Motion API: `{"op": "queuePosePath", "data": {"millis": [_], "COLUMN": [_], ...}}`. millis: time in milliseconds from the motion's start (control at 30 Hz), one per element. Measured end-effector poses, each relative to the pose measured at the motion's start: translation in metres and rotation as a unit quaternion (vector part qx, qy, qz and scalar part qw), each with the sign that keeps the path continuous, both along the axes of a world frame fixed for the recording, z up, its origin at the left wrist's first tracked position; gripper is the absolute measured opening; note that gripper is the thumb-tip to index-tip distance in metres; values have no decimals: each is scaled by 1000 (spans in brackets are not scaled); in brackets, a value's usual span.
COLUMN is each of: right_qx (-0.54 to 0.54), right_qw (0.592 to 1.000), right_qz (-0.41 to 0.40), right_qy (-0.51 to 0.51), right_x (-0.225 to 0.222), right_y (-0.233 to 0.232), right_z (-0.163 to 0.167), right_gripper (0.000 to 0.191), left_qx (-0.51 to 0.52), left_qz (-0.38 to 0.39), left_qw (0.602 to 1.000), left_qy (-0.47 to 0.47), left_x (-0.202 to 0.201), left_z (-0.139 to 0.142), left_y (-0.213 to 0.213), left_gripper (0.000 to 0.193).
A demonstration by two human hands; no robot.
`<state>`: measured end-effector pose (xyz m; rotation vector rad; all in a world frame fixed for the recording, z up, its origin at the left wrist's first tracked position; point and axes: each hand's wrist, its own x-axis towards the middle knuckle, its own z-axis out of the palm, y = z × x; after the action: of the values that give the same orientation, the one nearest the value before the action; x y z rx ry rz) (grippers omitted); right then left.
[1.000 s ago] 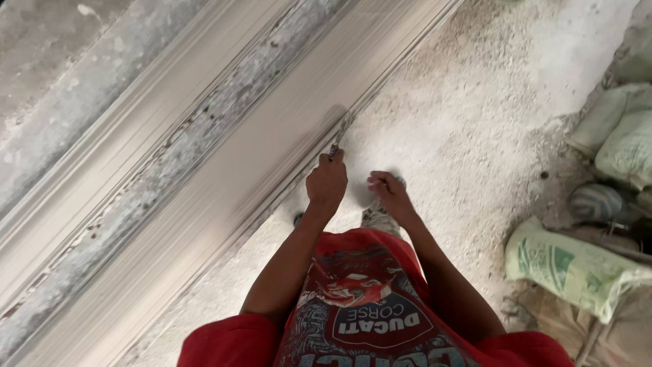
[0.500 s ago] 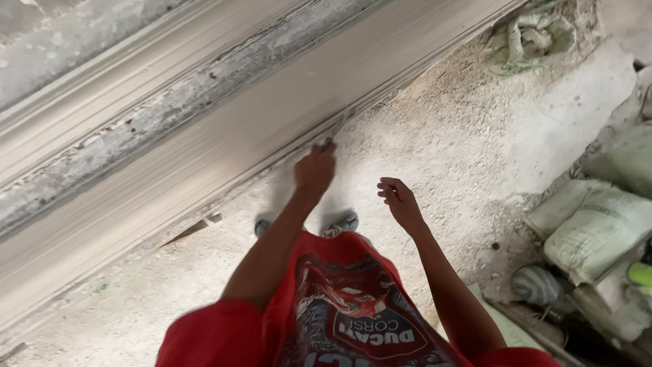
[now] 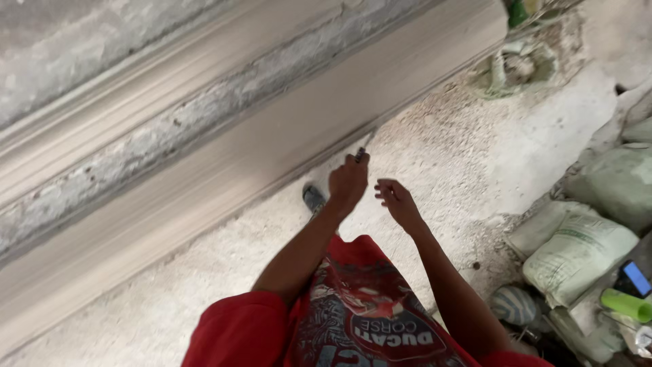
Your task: The person washes hands, then uses a cloth to wipe a white decorative molding on a workbench. They then use a small metal tool to scrape and smooth the molding's surface repeatedly, moving along its length.
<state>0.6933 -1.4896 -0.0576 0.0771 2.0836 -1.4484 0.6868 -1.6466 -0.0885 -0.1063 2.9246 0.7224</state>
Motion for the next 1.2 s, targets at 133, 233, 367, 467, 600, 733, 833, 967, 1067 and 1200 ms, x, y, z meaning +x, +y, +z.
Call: {"op": "queuePosePath", "data": {"millis": [133,233,367,467,600,733,833,967,1067,1200], "right_qx": [40,33,22,20,-48,-68,-84,-72,-73,-72], "right_qw": [999,996,993,996,997,984,965,952,953,961], "right_qz": [-15,-77,-116,-72,31,142,216,255,242,204], "right_qy": [-3,0,-32,-47,-54,-87,-124,-154,-169,-173], "right_x": [-39,-64,-82,-98,-133,-170,-192,-234,-263,-290], "right_y": [36,60,74,68,58,54,68,98,128,149], "right_z": [17,19,7,-9,-28,-44,-44,-44,-48,-54], "right_gripper": [34,35,35,36,39,44,49,53,54,54], "left_qx": [33,48,30,-16,-49,-60,-41,-56,20,31], "left_qz": [-17,-19,12,39,53,55,86,116,184,154], "left_qw": [999,998,999,997,997,997,995,991,981,988], "left_qy": [-39,-41,-29,-60,-37,8,8,36,-59,7], "left_x": [-35,-27,24,61,63,13,-13,-12,10,-16], "left_z": [7,3,4,13,10,-18,-30,-21,-5,-4], "left_y": [24,12,-30,-57,-45,11,53,49,28,43], "left_gripper": [32,33,36,36,35,34,34,36,35,31]}}
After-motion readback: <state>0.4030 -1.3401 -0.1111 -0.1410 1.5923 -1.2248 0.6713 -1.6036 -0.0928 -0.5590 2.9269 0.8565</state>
